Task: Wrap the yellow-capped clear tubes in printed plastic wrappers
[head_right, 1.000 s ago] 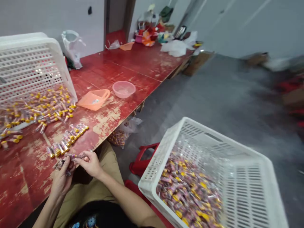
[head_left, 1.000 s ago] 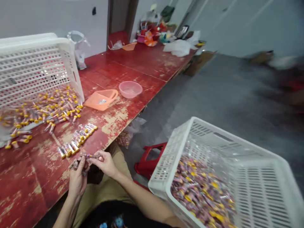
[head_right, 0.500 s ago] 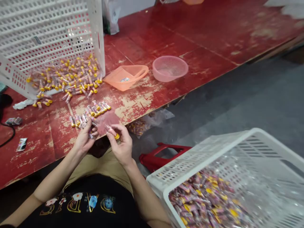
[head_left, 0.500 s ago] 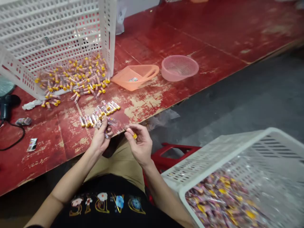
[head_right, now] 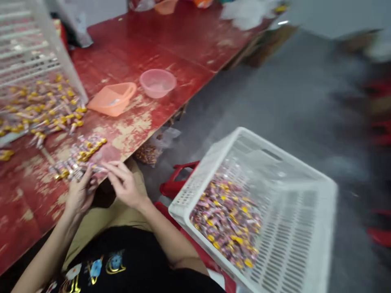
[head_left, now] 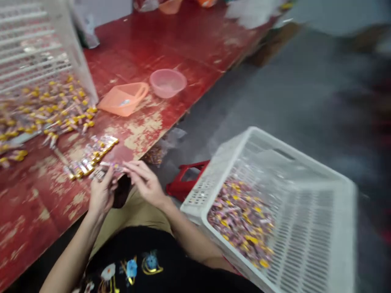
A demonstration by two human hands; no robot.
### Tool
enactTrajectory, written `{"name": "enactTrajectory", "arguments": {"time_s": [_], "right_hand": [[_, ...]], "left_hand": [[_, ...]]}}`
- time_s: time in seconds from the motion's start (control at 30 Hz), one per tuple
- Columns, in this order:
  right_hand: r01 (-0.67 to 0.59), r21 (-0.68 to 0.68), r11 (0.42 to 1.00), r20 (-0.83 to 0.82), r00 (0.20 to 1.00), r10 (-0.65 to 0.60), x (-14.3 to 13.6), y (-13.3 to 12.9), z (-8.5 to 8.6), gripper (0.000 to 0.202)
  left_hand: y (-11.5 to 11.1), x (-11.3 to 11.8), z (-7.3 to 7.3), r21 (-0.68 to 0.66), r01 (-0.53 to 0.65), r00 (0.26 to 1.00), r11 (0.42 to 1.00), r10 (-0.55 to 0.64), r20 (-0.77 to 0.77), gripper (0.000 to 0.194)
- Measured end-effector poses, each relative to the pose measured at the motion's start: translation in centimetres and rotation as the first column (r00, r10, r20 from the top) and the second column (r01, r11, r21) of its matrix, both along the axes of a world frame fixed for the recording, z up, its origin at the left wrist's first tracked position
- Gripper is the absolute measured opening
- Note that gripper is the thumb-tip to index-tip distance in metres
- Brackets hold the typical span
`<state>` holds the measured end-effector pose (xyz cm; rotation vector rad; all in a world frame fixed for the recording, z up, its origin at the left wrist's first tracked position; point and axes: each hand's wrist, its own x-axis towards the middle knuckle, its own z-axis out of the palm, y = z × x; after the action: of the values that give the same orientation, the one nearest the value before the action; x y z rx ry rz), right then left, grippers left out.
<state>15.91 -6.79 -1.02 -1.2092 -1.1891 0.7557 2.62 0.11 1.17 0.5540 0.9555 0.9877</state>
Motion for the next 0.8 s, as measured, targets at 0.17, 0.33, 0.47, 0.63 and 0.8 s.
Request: {"name": "enactTrajectory", "arguments": {"time_s": [0.17,0.33,0.47,0.63,0.8], "right_hand": [[-0.125,-0.096,0.987,-0.224,0.969,0.101,0.9,-0.6,-0.4,0.034],[-0.009,-0.054,0.999,-0.130,0.991,0.002,-0.5,-0.3,-0.6,0.032],[0.011,0.005,1.000,-0.063,0.998,-0.011,-0.7,0.0,-0.7,0.033],[0.149,0.038,0.988,-0.096,0.985,-0.145,-0.5,0.2,-1.0,0.018],[0.187,0.024,0.982,-0.065,0.981,-0.185,-0.2,-0.1,-1.3,0.013]], "left_hand": [[-0.1,0.1,-0.2,0.019,0.004,0.999,1.000,-0.003,-0.037,0.047],[-0.5,-0.9,0.0,0.085,0.027,0.996,0.996,-0.020,-0.082,0.038],[-0.6,-1.0,-0.1,0.159,0.059,0.993,0.986,-0.041,-0.113,0.037],[-1.0,-0.9,-0.6,0.237,0.117,0.984,0.964,-0.080,-0.159,0.050],[-1.6,-0.6,-1.6,0.211,0.132,0.987,0.969,-0.109,-0.116,0.055]]}}
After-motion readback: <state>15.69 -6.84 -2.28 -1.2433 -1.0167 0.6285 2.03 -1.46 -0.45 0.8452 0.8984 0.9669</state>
